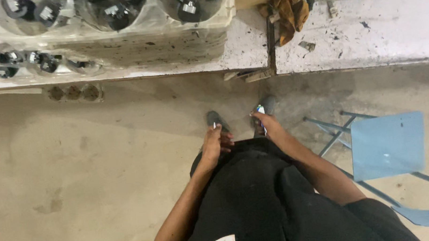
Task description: The person works at a workshop bench with trays of motor rotor assemblies. They pick up rotors one at a time and use a small pointed tool to work on each rotor, then open a tube and apply adhesive from the tube onto components, placing treated rotors back into the trays.
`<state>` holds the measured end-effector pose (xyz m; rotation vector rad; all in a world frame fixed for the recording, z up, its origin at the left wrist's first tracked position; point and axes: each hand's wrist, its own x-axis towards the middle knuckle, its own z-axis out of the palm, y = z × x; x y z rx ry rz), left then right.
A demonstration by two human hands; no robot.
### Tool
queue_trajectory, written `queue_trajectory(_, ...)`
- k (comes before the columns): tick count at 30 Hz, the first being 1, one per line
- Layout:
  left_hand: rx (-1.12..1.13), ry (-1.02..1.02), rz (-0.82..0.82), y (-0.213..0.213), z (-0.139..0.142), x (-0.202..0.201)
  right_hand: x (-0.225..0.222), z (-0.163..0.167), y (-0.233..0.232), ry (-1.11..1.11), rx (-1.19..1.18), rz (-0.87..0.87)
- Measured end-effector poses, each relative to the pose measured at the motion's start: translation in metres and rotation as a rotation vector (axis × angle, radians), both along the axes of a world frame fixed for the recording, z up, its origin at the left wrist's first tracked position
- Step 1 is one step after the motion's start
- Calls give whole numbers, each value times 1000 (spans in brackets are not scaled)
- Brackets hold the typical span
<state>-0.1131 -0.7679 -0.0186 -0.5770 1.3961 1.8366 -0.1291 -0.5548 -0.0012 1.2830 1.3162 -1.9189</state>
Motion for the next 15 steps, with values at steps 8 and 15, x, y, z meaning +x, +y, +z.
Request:
queue_trajectory(8,-33,-24,135,-34,-25,14,-90,2,10,188,35,-437)
queue_trajectory(15,-26,-18,354,-44,-21,15,-72,-1,-4,268,352,45)
